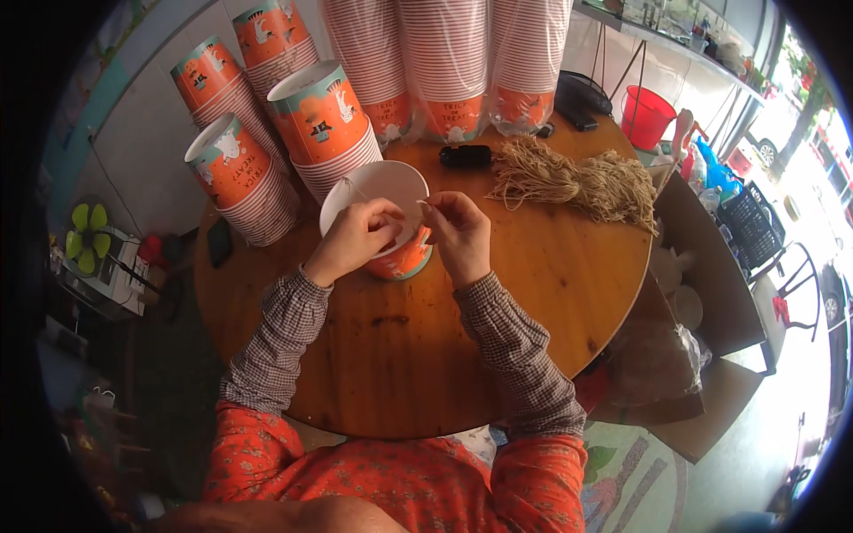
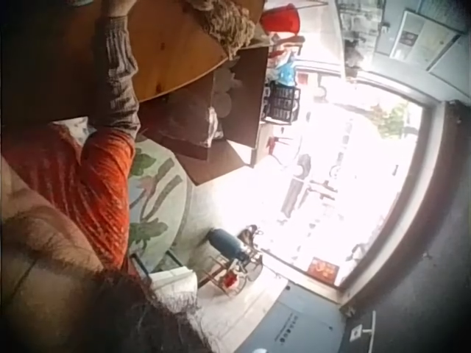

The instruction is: The recorder is threading and securing cord handles onto printed paper buckets at a workstation.

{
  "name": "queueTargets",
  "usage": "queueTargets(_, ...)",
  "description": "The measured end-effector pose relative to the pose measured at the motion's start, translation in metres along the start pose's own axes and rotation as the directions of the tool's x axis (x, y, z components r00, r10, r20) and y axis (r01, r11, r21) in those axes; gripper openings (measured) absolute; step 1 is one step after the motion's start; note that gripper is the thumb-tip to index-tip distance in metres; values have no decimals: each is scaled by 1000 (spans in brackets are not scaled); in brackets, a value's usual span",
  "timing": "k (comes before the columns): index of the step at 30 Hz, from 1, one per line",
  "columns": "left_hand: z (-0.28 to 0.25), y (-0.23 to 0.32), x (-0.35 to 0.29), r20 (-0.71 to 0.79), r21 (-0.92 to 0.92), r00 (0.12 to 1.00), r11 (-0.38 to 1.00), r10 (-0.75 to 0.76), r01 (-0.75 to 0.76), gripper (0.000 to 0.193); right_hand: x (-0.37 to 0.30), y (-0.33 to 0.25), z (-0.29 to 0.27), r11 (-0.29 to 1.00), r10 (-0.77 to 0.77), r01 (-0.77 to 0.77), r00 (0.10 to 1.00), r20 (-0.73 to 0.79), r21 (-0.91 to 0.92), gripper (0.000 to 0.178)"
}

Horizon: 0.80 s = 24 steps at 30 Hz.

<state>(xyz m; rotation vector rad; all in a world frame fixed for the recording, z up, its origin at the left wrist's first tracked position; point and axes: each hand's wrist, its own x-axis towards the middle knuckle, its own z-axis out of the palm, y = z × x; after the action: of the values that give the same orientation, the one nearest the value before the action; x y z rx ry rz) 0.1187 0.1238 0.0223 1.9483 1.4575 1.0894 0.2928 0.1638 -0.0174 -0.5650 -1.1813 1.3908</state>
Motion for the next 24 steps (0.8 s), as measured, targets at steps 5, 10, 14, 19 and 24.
queueTargets(5,-1,2,11,191,135,981,990,23,-50,20,1,6,0,998,-62,62,998,-34,-2,10)
queueTargets(10,3,0,15,-67,73,990,990,124,-119,15,-2,-2,4,999,-35,37,997,-73,24,10)
queueTargets(14,4,15,12,-150,-74,970,976,190,-203,12,-4,-3,2,997,-66,66,998,-16,-37,10)
queueTargets(19,8,8,9,-193,-132,963,967,190,-217,9,-7,-4,9,996,-50,50,999,-9,-77,9)
queueTargets(24,12,9,8,-128,-332,989,937,73,-113,12,-7,-2,5,974,-97,93,995,-7,-206,8)
